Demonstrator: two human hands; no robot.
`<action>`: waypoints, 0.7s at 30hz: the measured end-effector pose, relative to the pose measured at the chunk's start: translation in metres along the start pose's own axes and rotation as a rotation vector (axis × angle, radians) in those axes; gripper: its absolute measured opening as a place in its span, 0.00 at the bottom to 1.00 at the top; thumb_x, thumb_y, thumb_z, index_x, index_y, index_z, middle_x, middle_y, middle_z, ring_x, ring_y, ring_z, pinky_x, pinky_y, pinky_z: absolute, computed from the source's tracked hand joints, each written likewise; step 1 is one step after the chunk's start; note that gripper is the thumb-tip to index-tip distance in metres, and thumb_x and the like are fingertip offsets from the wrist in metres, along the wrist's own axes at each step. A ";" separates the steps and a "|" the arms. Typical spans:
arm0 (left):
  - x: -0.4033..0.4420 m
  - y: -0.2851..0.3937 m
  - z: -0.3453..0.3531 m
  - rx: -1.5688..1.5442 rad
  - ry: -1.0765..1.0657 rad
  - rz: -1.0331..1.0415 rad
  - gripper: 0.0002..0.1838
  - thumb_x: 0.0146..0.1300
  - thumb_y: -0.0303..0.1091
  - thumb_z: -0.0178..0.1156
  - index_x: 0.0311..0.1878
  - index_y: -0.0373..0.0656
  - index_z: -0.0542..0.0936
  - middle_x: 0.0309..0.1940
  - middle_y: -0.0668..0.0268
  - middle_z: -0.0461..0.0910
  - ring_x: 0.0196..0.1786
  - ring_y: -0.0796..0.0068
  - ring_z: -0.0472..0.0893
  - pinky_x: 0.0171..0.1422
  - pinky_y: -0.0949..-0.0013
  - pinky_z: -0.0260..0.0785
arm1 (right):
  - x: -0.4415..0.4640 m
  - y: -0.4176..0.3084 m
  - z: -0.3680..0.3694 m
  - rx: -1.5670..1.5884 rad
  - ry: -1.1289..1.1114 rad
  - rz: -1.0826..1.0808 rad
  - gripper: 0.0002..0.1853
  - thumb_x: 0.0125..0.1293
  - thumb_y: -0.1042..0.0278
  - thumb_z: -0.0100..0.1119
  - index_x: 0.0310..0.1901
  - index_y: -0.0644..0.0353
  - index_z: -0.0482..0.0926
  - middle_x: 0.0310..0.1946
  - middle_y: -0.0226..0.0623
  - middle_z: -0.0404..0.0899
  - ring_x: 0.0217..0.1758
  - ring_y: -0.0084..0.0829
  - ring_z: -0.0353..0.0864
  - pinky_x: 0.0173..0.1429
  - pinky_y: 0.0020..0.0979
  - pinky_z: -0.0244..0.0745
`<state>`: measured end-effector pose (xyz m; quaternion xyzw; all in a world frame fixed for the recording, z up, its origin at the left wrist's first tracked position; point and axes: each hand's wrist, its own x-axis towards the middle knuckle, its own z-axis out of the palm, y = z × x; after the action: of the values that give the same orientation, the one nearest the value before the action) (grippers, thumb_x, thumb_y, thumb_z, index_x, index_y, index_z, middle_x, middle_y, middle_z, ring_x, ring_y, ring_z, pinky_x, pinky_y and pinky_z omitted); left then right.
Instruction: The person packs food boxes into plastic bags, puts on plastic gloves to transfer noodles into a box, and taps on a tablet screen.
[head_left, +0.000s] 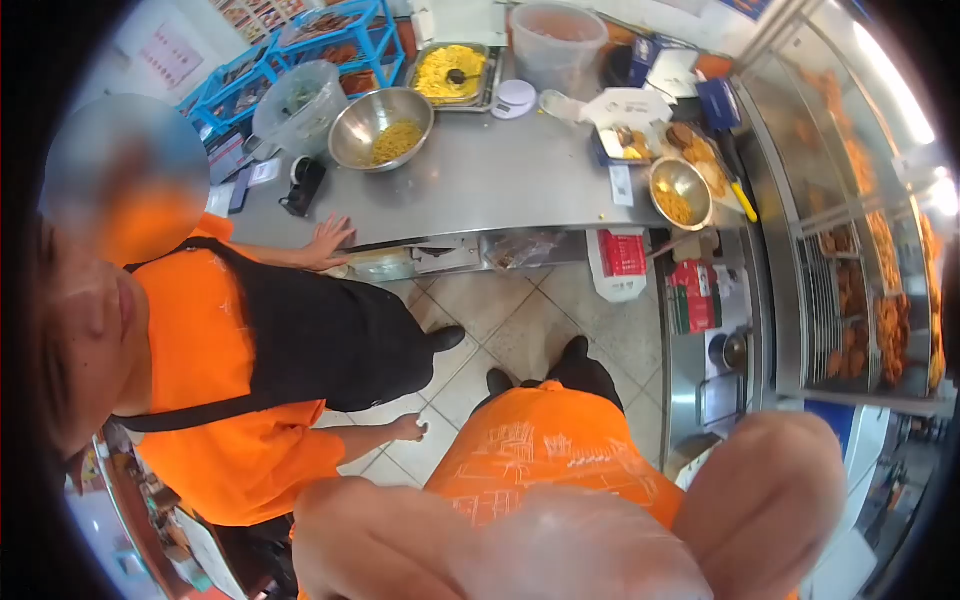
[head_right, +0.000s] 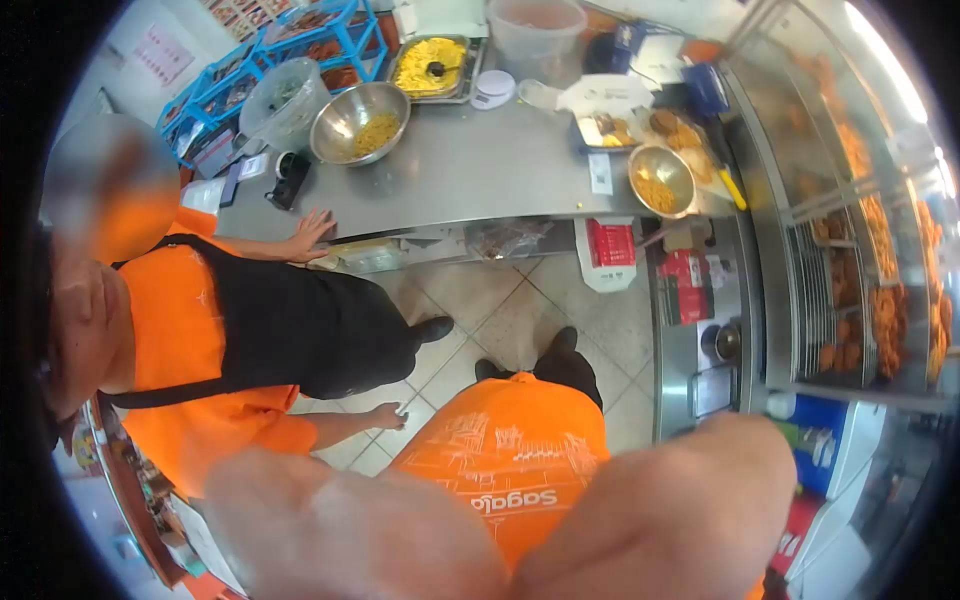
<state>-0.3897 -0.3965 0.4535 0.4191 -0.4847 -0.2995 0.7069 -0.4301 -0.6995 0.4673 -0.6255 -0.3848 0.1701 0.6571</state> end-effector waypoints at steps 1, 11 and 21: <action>0.003 0.008 0.001 0.013 -0.032 0.036 0.12 0.56 0.23 0.69 0.43 0.35 0.80 0.36 0.61 0.82 0.37 0.73 0.81 0.41 0.69 0.73 | 0.002 0.001 -0.004 -0.002 -0.035 -0.033 0.05 0.61 0.72 0.64 0.36 0.65 0.82 0.26 0.35 0.82 0.25 0.23 0.78 0.31 0.24 0.73; 0.070 -0.100 0.001 0.616 0.776 -0.128 0.09 0.64 0.19 0.60 0.47 0.33 0.77 0.37 0.65 0.79 0.34 0.84 0.77 0.37 0.78 0.69 | 0.005 0.037 -0.082 -0.781 0.483 0.289 0.08 0.50 0.82 0.65 0.33 0.66 0.81 0.27 0.39 0.81 0.25 0.30 0.79 0.32 0.27 0.75; 0.139 -0.265 -0.033 0.427 1.361 -0.102 0.04 0.73 0.30 0.56 0.43 0.40 0.76 0.28 0.77 0.72 0.32 0.89 0.68 0.35 0.79 0.61 | -0.004 0.207 -0.144 -0.555 0.264 0.104 0.04 0.62 0.80 0.57 0.39 0.64 0.78 0.33 0.45 0.78 0.33 0.39 0.79 0.39 0.35 0.74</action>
<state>-0.3142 -0.6265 0.2736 0.6645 0.0359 0.0971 0.7400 -0.2760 -0.7683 0.2800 -0.8165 -0.2954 0.0093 0.4960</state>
